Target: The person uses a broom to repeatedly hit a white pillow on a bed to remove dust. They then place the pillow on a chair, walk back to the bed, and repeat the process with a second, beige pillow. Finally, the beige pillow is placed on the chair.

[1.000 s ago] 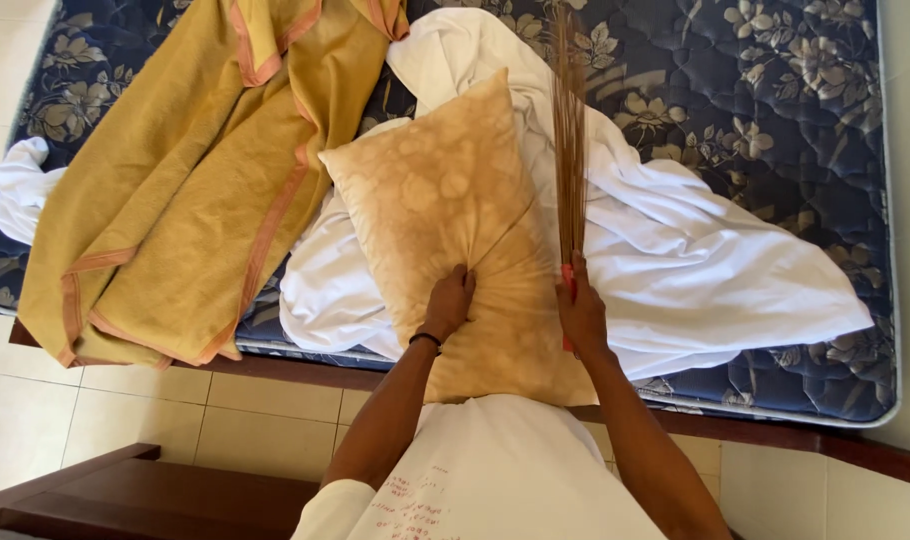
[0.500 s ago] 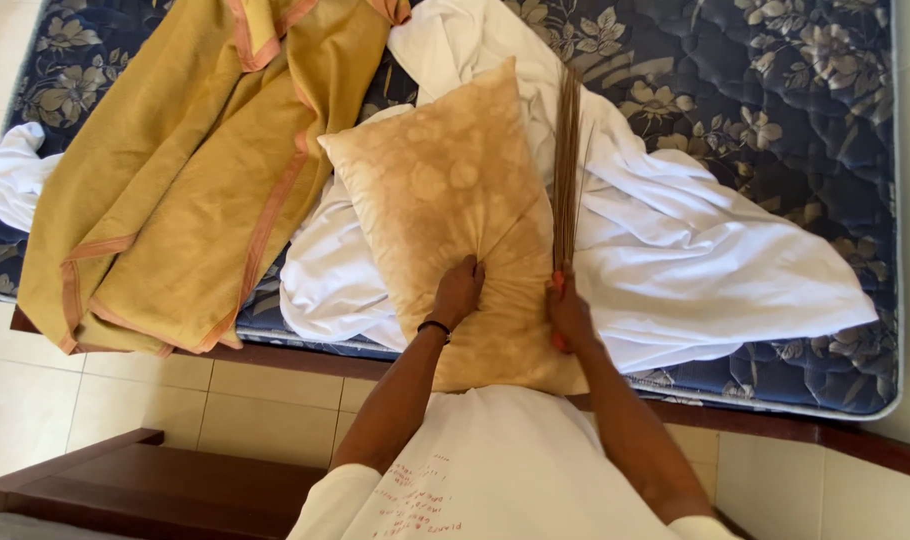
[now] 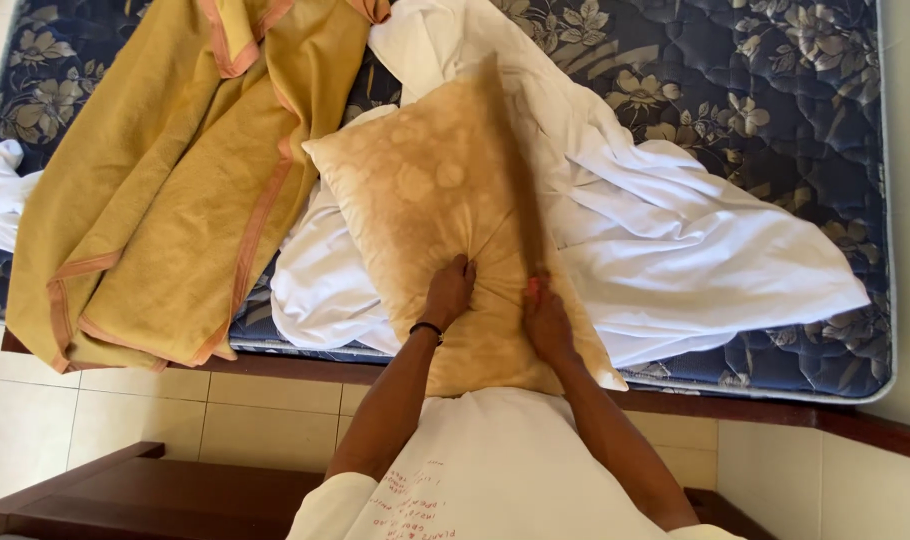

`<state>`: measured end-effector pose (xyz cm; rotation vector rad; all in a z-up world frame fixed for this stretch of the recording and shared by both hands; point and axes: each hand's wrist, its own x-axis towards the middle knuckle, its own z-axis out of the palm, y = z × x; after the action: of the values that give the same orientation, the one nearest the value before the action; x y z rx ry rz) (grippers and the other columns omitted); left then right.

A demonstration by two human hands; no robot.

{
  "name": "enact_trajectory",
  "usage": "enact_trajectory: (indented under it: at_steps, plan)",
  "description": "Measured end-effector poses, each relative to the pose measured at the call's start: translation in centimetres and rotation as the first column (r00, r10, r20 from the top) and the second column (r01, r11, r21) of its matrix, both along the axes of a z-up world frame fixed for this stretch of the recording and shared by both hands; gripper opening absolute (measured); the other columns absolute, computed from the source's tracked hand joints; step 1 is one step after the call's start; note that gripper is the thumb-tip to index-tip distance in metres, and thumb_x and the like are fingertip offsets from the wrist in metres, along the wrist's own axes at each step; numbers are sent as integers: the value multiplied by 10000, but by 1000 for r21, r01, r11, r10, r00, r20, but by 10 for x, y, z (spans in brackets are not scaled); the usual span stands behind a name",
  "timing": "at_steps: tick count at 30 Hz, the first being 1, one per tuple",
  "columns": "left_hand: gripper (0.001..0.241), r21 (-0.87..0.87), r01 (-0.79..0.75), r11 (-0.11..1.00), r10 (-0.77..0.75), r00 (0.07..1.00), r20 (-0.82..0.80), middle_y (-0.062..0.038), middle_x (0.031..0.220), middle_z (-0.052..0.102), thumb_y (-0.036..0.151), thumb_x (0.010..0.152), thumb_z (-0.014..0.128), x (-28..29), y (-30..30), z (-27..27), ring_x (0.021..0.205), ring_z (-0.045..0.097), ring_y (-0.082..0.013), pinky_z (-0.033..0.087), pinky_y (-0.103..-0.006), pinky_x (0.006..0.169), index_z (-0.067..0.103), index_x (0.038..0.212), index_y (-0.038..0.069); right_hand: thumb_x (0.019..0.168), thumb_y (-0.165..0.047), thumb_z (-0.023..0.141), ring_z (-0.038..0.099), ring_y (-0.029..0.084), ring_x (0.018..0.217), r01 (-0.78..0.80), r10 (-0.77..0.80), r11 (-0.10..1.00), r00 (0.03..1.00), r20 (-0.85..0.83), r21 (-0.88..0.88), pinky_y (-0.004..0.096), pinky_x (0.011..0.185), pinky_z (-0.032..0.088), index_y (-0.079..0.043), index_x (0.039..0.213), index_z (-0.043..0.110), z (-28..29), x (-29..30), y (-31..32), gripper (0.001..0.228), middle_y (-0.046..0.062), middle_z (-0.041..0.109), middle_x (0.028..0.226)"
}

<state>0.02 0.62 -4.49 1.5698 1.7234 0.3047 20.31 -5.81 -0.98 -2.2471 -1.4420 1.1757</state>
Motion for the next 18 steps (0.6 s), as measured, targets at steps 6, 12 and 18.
enact_trajectory:
  at_steps: [6,12,18]
  plan:
    - [380,16,-34,999,34,999,-28,-264,1011,722,432,1070,371,2,-11,23,1008,696,-498,572,-604,833,564,1102,107,990,-674,421,537,493,1309,52,-63,993,993,-101,-103,562,1095,431,-445,1621,206,16,54,9,704,270,558,1443]
    - [581,472,85,878,66,953,-294,-176,1229,499,320,882,619,54,-28,18,1146,569,-382,536,-480,853,490,1366,26,1035,-586,374,499,539,1331,105,-118,990,984,-131,-99,593,1116,402,-353,1638,175,30,42,-18,677,320,492,1484]
    - [1097,316,196,929,-47,905,-423,-381,1588,224,632,798,712,101,-22,72,1494,189,-542,196,-650,1184,292,1531,-68,1008,-606,394,483,518,1358,124,-147,981,976,-159,-150,576,1141,384,-383,1639,153,45,36,-28,711,318,478,1499]
